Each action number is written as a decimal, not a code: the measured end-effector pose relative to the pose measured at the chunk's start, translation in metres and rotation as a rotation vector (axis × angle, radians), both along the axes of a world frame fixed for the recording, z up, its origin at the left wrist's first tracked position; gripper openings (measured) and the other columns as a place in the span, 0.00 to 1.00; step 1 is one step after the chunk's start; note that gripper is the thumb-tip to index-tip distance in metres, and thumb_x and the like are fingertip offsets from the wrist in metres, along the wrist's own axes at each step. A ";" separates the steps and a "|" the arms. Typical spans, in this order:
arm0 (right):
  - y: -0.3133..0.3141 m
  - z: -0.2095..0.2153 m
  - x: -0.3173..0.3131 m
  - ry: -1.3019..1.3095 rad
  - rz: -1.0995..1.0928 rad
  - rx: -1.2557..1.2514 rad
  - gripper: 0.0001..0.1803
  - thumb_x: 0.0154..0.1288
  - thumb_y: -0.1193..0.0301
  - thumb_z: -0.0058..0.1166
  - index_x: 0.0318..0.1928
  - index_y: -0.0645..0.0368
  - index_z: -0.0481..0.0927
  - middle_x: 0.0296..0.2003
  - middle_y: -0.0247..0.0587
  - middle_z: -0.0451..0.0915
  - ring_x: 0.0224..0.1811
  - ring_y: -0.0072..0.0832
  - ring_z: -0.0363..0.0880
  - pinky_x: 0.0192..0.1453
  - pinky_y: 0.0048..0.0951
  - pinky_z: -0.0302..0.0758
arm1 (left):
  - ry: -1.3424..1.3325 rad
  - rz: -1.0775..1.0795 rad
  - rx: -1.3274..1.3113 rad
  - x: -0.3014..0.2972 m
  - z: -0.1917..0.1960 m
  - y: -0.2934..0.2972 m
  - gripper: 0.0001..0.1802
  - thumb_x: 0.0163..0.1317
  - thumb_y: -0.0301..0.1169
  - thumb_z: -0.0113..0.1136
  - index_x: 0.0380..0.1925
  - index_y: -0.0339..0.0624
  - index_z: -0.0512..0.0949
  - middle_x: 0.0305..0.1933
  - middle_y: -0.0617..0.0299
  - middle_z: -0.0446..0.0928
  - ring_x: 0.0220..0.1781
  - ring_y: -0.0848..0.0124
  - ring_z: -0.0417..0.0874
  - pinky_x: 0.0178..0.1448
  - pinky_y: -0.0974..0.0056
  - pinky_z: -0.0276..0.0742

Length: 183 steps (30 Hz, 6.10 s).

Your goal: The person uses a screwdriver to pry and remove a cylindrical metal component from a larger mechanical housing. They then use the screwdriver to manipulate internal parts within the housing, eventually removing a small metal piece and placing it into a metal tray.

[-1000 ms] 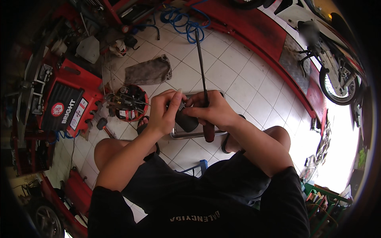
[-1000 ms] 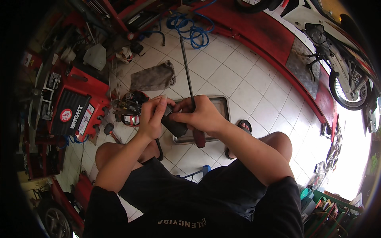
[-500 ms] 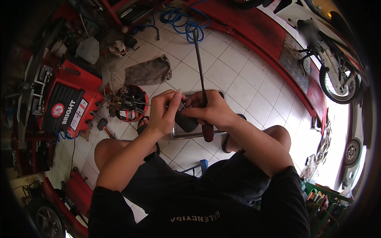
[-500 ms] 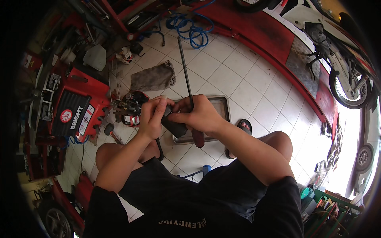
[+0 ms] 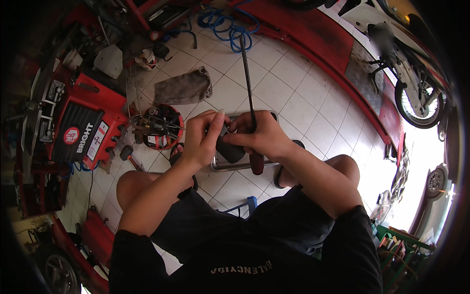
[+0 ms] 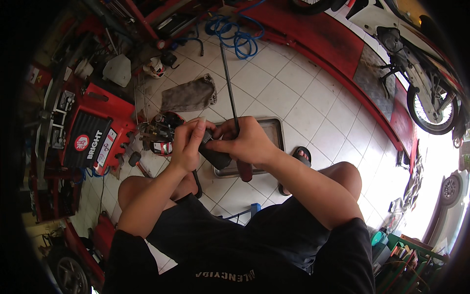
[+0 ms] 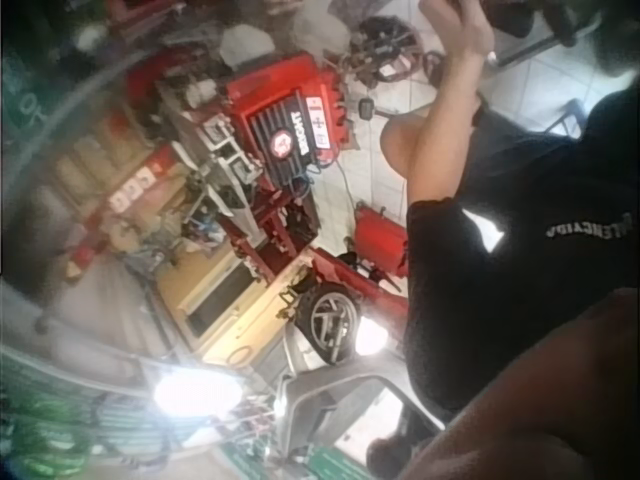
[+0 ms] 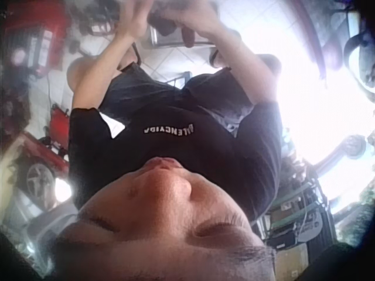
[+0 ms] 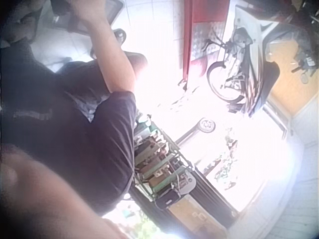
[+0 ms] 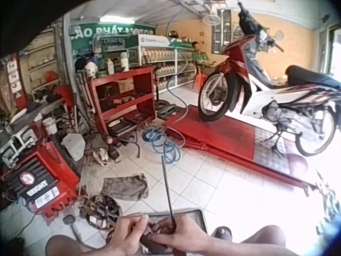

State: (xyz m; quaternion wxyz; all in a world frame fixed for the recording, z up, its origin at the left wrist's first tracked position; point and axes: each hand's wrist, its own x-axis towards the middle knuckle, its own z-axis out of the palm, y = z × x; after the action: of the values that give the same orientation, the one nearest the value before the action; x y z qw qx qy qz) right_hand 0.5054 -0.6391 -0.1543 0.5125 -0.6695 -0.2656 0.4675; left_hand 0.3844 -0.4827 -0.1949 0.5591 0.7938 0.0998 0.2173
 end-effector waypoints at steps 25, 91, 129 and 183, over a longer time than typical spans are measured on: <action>-0.001 -0.002 0.002 0.011 0.033 0.020 0.15 0.61 0.71 0.72 0.40 0.69 0.80 0.24 0.35 0.81 0.20 0.16 0.74 0.24 0.22 0.68 | -0.021 0.003 -0.001 0.000 0.000 0.000 0.27 0.80 0.44 0.50 0.34 0.30 0.83 0.30 0.56 0.80 0.30 0.73 0.74 0.37 0.65 0.68; -0.005 -0.030 -0.021 -0.392 -0.276 0.212 0.12 0.63 0.67 0.71 0.40 0.65 0.90 0.19 0.25 0.75 0.23 0.11 0.67 0.27 0.22 0.65 | 0.070 -0.003 -0.174 0.007 -0.003 0.002 0.31 0.82 0.51 0.44 0.33 0.35 0.84 0.30 0.63 0.81 0.34 0.76 0.77 0.43 0.69 0.70; -0.067 0.030 0.004 0.067 0.303 -0.216 0.22 0.86 0.58 0.39 0.52 0.66 0.79 0.23 0.35 0.77 0.19 0.22 0.78 0.26 0.26 0.75 | 0.259 0.002 -0.832 0.003 -0.010 0.057 0.28 0.77 0.51 0.54 0.32 0.35 0.84 0.32 0.58 0.83 0.34 0.70 0.84 0.44 0.66 0.78; -0.072 -0.022 -0.008 -0.108 0.230 -0.192 0.14 0.76 0.66 0.59 0.41 0.69 0.84 0.28 0.42 0.88 0.29 0.24 0.87 0.35 0.24 0.82 | 0.172 0.019 -0.111 0.006 -0.006 0.047 0.20 0.74 0.42 0.59 0.31 0.35 0.84 0.28 0.64 0.81 0.34 0.77 0.77 0.44 0.68 0.71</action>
State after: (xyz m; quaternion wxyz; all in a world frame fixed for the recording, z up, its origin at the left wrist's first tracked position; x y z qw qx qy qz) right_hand 0.4979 -0.7107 -0.1767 0.3742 -0.7048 -0.3218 0.5096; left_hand 0.3908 -0.4354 -0.2008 0.5896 0.7763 0.1669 0.1478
